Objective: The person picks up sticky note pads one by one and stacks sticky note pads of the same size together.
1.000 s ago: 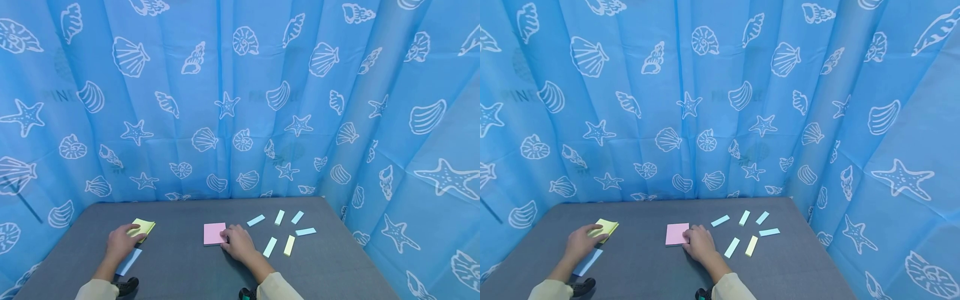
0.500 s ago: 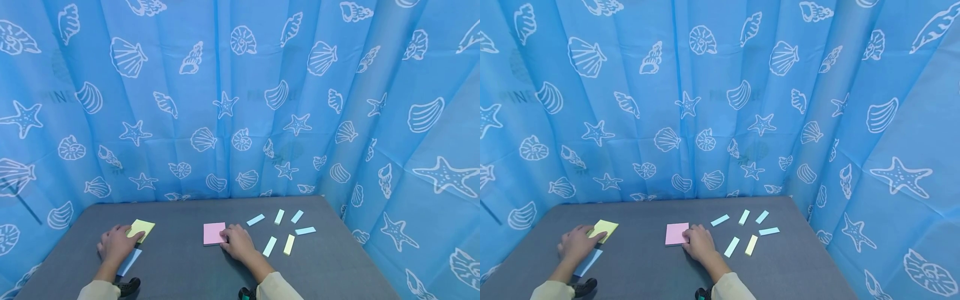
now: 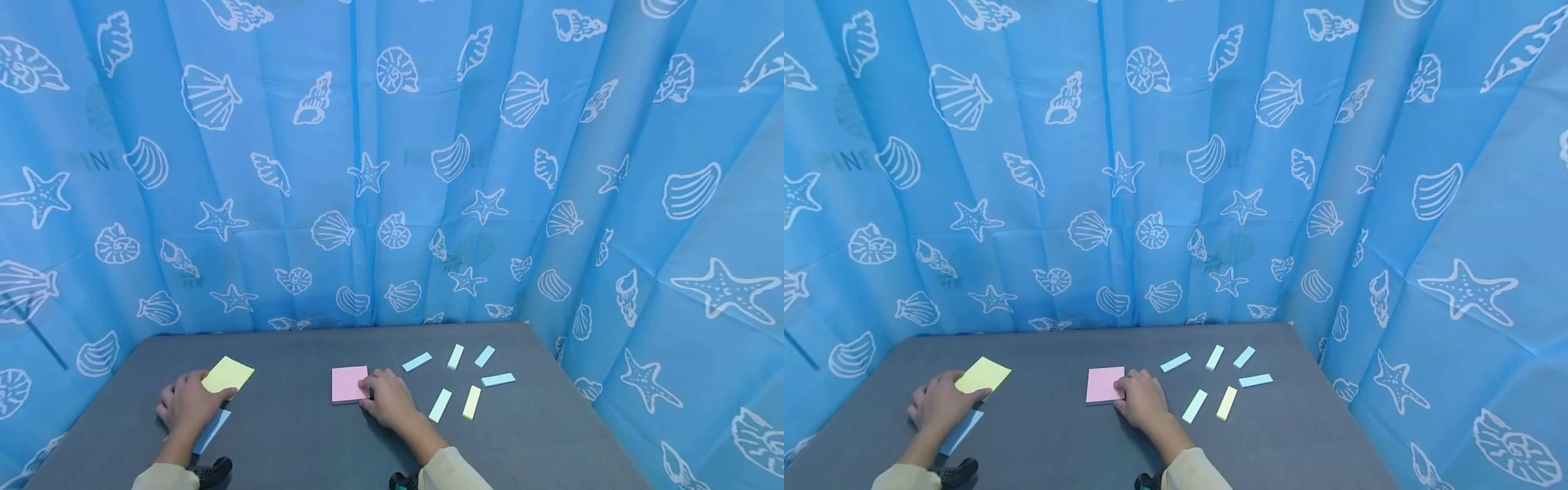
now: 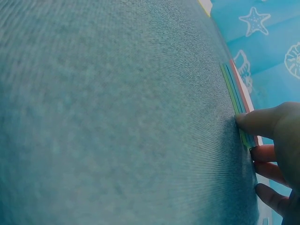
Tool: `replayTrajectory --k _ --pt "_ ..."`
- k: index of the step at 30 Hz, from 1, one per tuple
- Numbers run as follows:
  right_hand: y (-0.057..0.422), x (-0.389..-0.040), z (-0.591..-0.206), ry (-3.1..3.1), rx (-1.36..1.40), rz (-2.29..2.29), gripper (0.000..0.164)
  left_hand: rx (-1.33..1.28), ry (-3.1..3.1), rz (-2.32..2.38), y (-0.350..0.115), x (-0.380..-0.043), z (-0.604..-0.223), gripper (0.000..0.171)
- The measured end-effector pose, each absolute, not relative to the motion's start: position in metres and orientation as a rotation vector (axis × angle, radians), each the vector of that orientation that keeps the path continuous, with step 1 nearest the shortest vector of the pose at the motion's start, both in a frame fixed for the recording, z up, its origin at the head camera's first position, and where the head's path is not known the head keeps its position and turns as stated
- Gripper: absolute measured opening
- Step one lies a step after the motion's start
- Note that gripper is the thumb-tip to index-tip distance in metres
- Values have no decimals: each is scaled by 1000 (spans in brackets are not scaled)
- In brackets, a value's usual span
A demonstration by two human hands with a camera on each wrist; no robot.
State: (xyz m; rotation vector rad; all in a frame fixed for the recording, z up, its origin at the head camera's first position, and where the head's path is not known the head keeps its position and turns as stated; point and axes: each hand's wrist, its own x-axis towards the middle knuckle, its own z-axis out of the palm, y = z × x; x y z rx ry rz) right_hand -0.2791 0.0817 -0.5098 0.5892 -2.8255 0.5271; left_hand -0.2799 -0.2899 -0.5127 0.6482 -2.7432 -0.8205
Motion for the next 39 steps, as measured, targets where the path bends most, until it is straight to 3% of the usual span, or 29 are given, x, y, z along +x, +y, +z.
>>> replayTrajectory --k 10,22,39 --pt "82 -279 -510 -2841 567 538 31 623 -2588 -821 -281 -281 -515 64" --pt "83 -279 -510 -2822 581 534 31 388 -2360 -945 -275 -275 -518 46" --pt "81 -278 -511 -2830 580 522 32 435 -2188 -1163 -262 -271 -515 34"
